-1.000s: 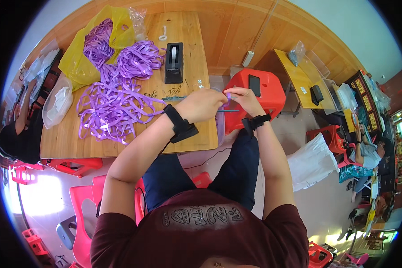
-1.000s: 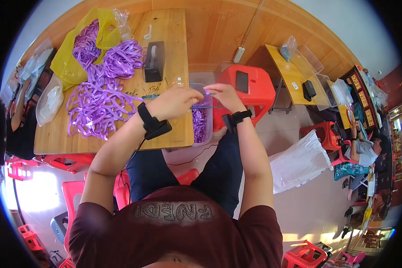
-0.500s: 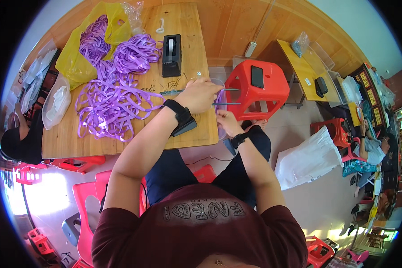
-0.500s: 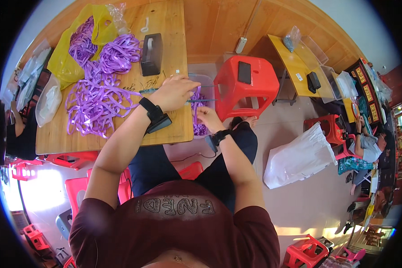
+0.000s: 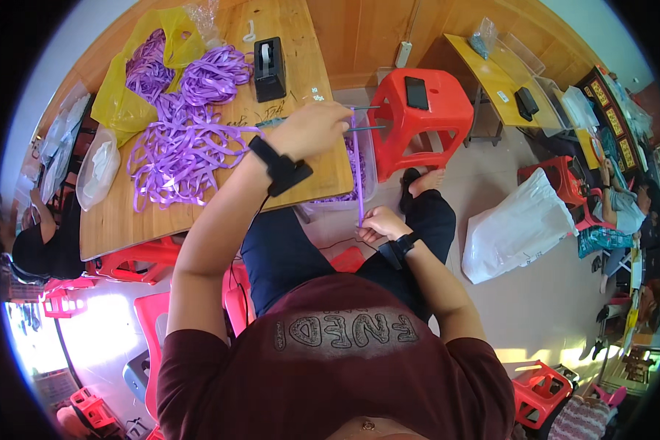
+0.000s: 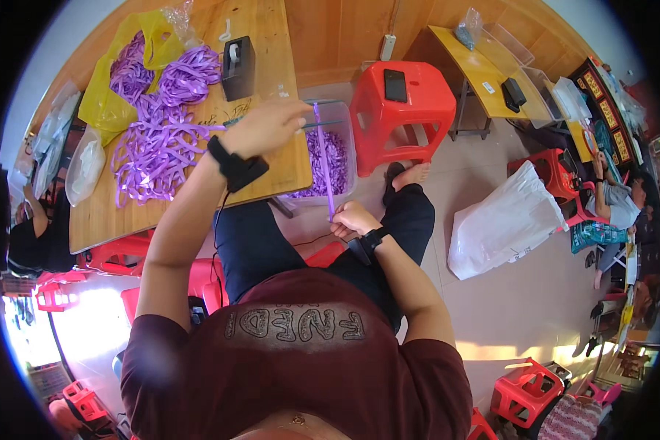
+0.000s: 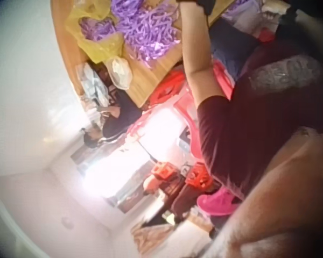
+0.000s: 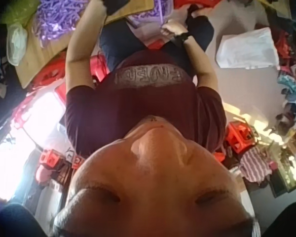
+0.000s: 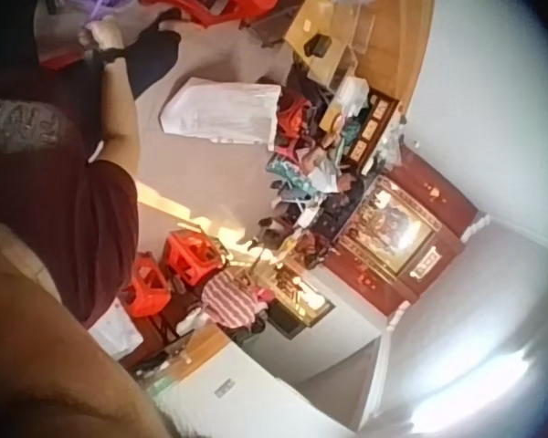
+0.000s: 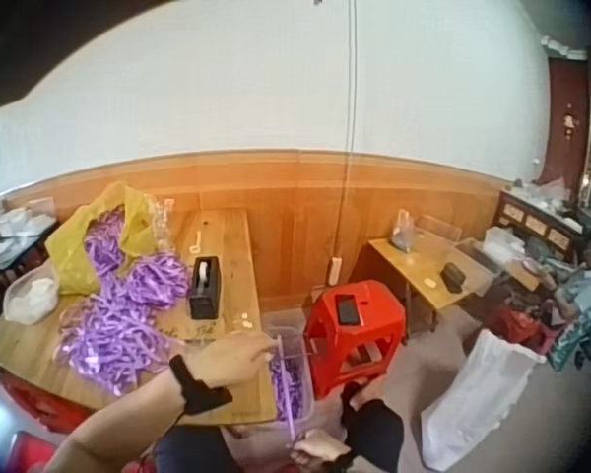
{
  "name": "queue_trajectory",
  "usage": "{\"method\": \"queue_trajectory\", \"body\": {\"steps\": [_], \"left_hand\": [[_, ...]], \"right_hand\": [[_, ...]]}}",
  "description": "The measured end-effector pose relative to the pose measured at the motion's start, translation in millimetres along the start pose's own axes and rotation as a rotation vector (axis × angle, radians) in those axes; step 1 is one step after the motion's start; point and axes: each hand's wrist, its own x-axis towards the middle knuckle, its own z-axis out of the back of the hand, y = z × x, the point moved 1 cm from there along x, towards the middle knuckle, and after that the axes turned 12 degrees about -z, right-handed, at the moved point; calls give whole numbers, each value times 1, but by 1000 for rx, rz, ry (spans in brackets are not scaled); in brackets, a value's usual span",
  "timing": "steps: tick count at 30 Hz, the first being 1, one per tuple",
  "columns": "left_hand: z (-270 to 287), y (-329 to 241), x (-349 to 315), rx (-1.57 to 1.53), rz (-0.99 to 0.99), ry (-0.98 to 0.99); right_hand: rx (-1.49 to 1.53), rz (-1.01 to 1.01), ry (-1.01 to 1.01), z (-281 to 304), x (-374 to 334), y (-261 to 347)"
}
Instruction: Tying knots in purple lanyards or ribbons.
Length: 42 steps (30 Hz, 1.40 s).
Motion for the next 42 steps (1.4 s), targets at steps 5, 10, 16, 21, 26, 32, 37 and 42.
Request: {"method": "queue_trajectory", "body": {"steps": [5,10,16,21,26,32,37,42], "left_hand": [[-10,-103,-52,-540,-21,212],[-124,-90,-117,-478,226,116],[-168,-90,-118,-1227,620,68],[-168,-86,-114,-1116,541,256],[-165,-90,-110,-1118,658,75],[-163,-86,-108,-1259,641,-43],[-162,-91,-107,-998,616,270],[-167,-85,-109,-1292,676,-59]], "right_hand": [[-32,-47,88,-8,-51,5],[-5,2,203,-18,-86,-3],[104,14,268,-28,-115,-4],[99,28,237,-28,-118,-5],[109,19,194,-32,-121,-5],[123,22,189,-34,-123,-5],[138,55,152,-35,-115,-11],[169,29,155,-41,-118,-10]]}}
